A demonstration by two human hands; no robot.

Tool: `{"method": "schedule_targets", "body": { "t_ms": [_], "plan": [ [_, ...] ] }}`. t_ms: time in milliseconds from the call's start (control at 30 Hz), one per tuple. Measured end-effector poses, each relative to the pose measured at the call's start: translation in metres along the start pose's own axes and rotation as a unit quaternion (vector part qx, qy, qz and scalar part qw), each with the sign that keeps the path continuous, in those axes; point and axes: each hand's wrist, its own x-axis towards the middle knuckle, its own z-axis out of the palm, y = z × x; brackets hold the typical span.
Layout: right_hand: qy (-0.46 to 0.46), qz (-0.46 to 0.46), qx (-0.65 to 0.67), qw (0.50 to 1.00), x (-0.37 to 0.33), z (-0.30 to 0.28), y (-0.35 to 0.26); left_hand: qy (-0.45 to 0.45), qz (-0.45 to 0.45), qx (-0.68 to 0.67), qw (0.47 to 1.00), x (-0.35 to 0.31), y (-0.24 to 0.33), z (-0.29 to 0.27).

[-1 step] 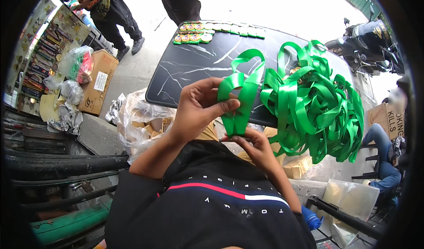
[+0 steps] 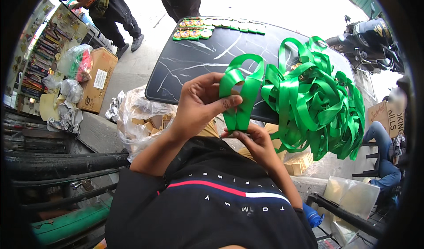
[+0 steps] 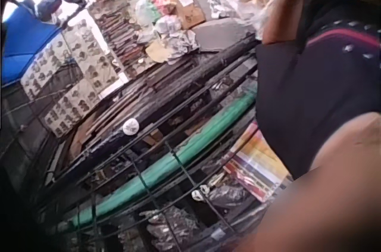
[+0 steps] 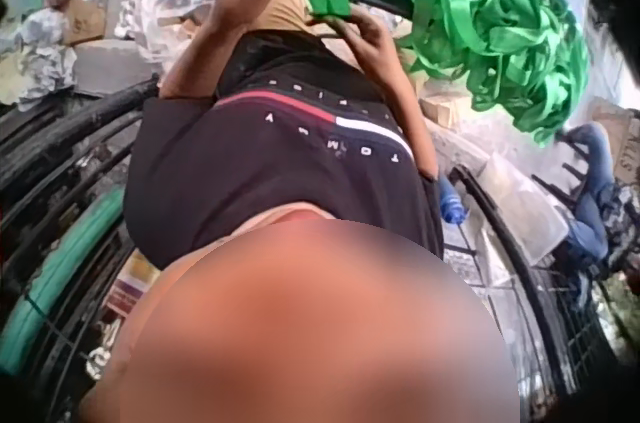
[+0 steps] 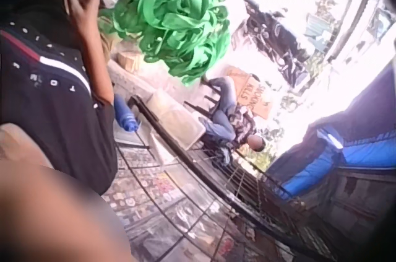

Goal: The person assembles green ribbon keychains by hand. They fold a green ribbon strip, insert a small circular badge into the loop, and place the finished keychain on a black table. The process repeats with multiple ribbons and badges.

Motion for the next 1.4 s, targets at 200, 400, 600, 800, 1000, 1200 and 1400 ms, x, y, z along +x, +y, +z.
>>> {"method": "schedule_targets", "body": {
  "t_ms": [200, 400, 600, 800, 1000, 1200, 1400],
  "plan": [
    [-0.039, 0.04, 0.146, 0.988, 0.007, 0.006, -0.022, 0.04, -0.009, 0.126, 0.991, 0.021, -0.011, -0.035],
    [-0.004, 0.028, 0.163, 0.986, 0.007, 0.008, -0.033, -0.205, -0.289, 0.172, 0.919, -0.014, 0.009, -0.065],
    [0.078, -0.001, 0.03, 0.996, 0.01, 0.017, -0.044, -0.145, -0.126, 0.06, 0.98, -0.057, -0.028, -0.026],
    [0.05, 0.027, -0.048, 0.997, 0.004, 0.025, -0.023, -0.041, -0.165, -0.066, 0.983, -0.063, -0.02, -0.009],
    [-0.057, 0.019, -0.061, 0.996, 0.014, 0.015, 0.03, 0.073, 0.049, -0.08, 0.993, -0.062, 0.007, -0.034],
    [-0.196, -0.082, -0.183, 0.96, 0.031, -0.006, 0.036, 0.009, 0.153, -0.074, 0.985, -0.059, 0.032, -0.04],
    [-0.017, -0.029, 0.013, 0.999, 0.019, 0.008, -0.005, -0.02, 0.103, 0.038, 0.994, -0.042, 0.026, -0.002]
  ]
}}
